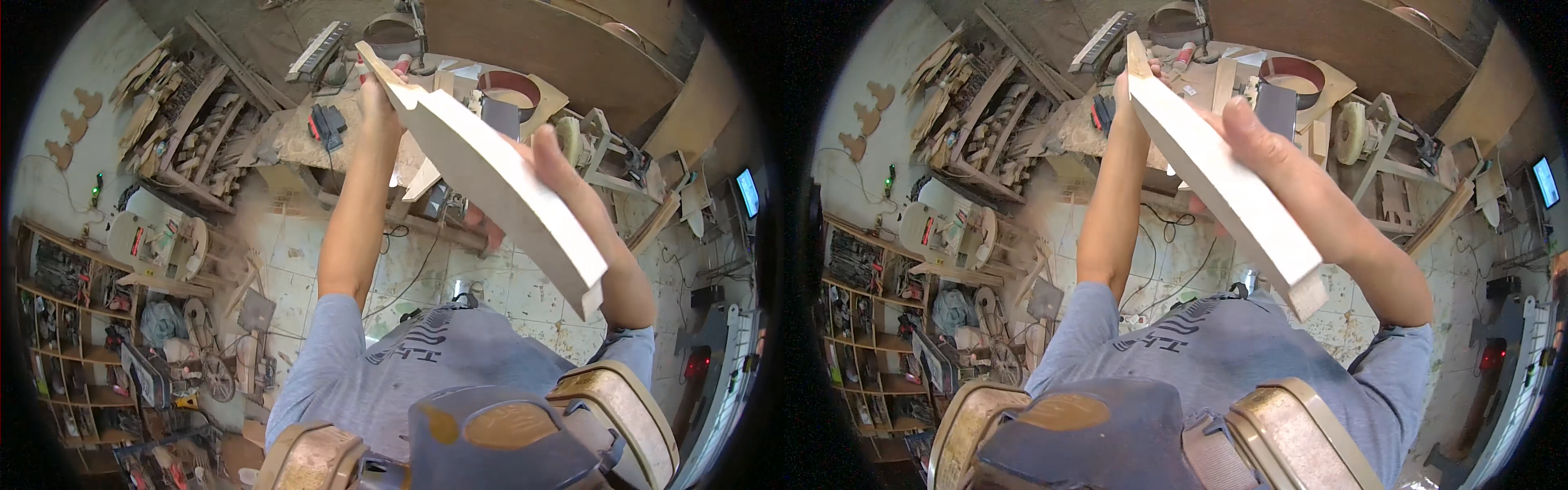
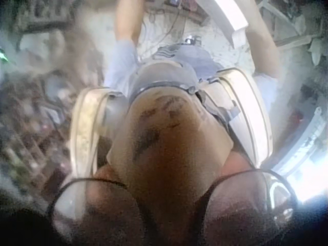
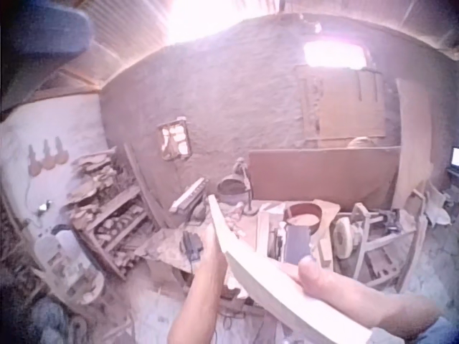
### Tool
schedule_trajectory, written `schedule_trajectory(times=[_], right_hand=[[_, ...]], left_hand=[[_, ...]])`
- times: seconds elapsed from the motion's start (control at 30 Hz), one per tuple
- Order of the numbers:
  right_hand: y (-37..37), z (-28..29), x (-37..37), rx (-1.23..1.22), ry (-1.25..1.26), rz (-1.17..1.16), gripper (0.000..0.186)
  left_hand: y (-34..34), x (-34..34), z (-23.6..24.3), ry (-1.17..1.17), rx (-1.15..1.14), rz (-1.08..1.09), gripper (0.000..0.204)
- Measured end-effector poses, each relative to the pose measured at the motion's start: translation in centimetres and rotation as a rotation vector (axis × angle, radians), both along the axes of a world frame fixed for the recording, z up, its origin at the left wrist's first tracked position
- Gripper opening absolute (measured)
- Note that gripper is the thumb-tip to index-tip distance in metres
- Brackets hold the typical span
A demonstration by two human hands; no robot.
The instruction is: The person sands the wooden guitar neck using a belt sander, turning the neck to sand different sides and checking the surface by hand.
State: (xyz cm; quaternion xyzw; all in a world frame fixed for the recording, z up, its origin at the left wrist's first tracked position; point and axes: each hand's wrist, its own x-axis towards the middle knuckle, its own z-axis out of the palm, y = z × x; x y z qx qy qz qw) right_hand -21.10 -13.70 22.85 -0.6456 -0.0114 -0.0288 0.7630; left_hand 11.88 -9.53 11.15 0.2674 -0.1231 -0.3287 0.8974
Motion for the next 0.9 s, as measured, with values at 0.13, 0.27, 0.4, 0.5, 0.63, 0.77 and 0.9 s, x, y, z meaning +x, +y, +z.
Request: schedule_trajectory(times=[0.13, 0.27, 0.4, 0.5, 0.63, 0.77, 0.9], right_hand=[[-0.1, 0.8, 0.5, 0.012, -0.052, -0.024, 0.099], [0.7, 1.8, 0.5, -0.024, -0.083, -0.041, 0.1], [0.6, 2.0, 0.5, -0.006, -0.085, -0.034, 0.098], [0.2, 1.6, 0.4, -0.015, -0.109, -0.042, 0.097], [0.7, 2.0, 0.4, -0.032, -0.111, -0.047, 0.096], [0.3, 2.1, 0.6, 0.022, -0.069, -0.008, 0.096], [0.0, 1.7, 0.3, -0.047, -0.067, -0.068, 0.097]], left_hand=[[-0.4, -3.6, 3.2, -0.045, 0.043, 0.294, 0.042], [0.7, -3.4, 3.6, -0.11, 0.136, 0.311, 0.042], [1.0, -4.5, 4.7, -0.053, 0.178, 0.323, 0.043], [1.3, -6.0, 5.8, -0.084, 0.228, 0.342, 0.044], [1.4, -4.8, 5.1, -0.092, 0.157, 0.34, 0.042], [1.4, -3.1, 4.2, 0.004, 0.049, 0.254, 0.04], [1.1, -4.5, 5.1, 0.007, 0.098, 0.267, 0.038]])
